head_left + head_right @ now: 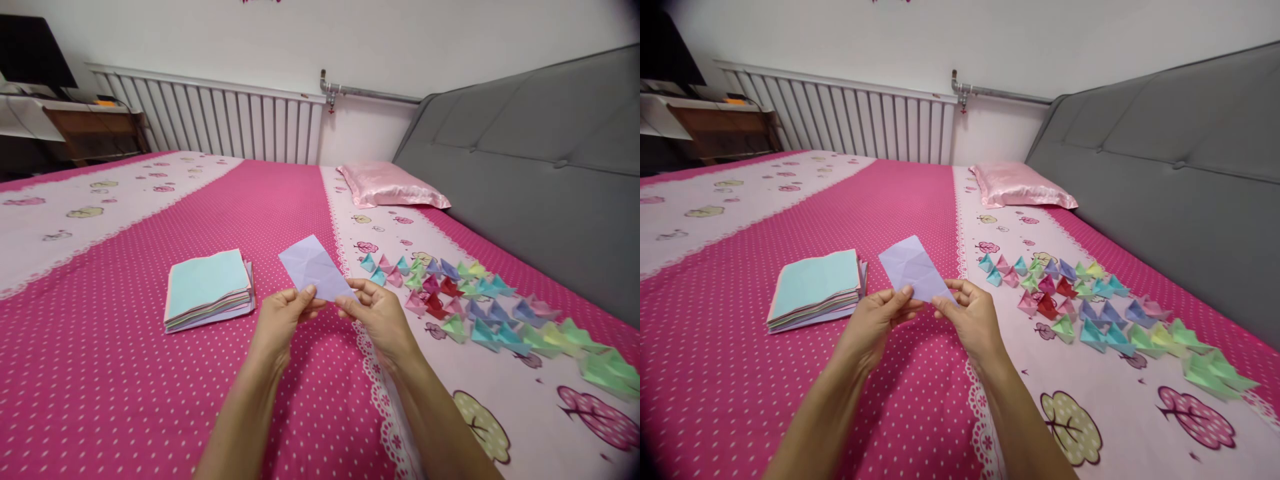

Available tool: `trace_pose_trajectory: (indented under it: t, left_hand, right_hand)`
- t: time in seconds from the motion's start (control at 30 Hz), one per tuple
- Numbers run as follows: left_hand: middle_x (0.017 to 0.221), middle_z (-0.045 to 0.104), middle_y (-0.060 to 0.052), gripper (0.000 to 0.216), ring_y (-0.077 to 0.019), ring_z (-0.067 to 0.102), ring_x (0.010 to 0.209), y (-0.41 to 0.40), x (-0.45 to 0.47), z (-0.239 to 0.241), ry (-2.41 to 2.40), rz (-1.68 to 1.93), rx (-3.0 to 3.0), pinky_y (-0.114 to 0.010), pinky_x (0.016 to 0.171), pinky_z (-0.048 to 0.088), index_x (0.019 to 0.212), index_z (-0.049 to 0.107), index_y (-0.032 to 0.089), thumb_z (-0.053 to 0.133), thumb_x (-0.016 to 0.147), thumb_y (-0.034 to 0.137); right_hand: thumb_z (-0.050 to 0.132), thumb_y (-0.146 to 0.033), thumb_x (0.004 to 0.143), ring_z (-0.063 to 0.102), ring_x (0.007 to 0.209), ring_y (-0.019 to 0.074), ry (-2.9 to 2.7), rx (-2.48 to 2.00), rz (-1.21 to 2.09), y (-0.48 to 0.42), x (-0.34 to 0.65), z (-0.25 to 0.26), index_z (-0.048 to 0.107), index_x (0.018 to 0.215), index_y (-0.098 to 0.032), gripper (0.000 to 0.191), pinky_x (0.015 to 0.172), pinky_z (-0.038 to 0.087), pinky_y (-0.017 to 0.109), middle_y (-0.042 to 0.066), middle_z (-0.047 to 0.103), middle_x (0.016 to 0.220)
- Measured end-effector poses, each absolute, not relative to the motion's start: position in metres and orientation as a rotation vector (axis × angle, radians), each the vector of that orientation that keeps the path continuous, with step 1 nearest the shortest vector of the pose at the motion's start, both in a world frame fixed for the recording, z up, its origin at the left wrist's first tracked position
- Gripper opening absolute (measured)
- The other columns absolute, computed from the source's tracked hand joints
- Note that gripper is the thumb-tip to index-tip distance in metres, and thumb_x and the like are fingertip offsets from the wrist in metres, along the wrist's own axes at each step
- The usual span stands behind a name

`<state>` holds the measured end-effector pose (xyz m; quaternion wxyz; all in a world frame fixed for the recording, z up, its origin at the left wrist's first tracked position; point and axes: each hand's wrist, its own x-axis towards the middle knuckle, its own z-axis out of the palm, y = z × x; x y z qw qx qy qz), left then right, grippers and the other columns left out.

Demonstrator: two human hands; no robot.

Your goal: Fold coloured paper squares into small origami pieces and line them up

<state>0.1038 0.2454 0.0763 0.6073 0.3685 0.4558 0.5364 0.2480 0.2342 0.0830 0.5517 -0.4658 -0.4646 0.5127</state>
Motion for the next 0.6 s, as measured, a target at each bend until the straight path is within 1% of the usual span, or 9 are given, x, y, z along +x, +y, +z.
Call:
trace_pose_trajectory:
  t: [0.2, 0.3, 0.43, 0.6]
  left_hand:
    - [0.063, 0.069, -0.008, 0.032, -0.0126, 0.060, 0.057, 0.247, 0.101, 0.077, 1.084, 1.266, 0.818, -0.023, 0.061, 0.046, 0.062, 0.066, 0.011, 0.073, 0.058, 0.042]
    - [0.063, 0.069, -0.008, 0.032, -0.0123, 0.060, 0.056, 0.248, 0.100, 0.076, 1.097, 1.280, 0.842, -0.023, 0.061, 0.046, 0.064, 0.067, 0.010, 0.071, 0.061, 0.042]
    - [0.064, 0.069, -0.009, 0.033, -0.0136, 0.061, 0.058, 0.250, 0.099, 0.075, 1.103, 1.284, 0.860, -0.023, 0.062, 0.046, 0.067, 0.067, 0.010, 0.070, 0.062, 0.042]
    - [0.062, 0.069, -0.008, 0.031, -0.0129, 0.060, 0.056, 0.250, 0.099, 0.075, 1.118, 1.309, 0.836, -0.023, 0.061, 0.046, 0.064, 0.067, 0.010, 0.071, 0.060, 0.041]
  right_hand:
    - [0.073, -0.030, 0.062, 0.063, 0.058, 0.0129, -1.085, -1.109, 1.250, 0.236, 0.252, 0.082, 0.060, 0.096, -0.014, 0.040, 0.054, 0.043, 0.021, 0.000, 0.066, 0.061]
    - [0.072, -0.031, 0.064, 0.065, 0.060, 0.0136, -1.104, -1.137, 1.280, 0.237, 0.255, 0.083, 0.061, 0.097, -0.013, 0.039, 0.054, 0.045, 0.021, 0.002, 0.068, 0.062]
    - [0.070, -0.030, 0.066, 0.067, 0.065, 0.0153, -1.102, -1.171, 1.346, 0.236, 0.258, 0.086, 0.061, 0.100, -0.013, 0.039, 0.058, 0.049, 0.023, 0.004, 0.070, 0.065]
    - [0.070, -0.026, 0.066, 0.065, 0.057, 0.0127, -1.097, -1.209, 1.381, 0.236, 0.259, 0.090, 0.060, 0.097, -0.012, 0.035, 0.053, 0.049, 0.022, 0.004, 0.070, 0.062]
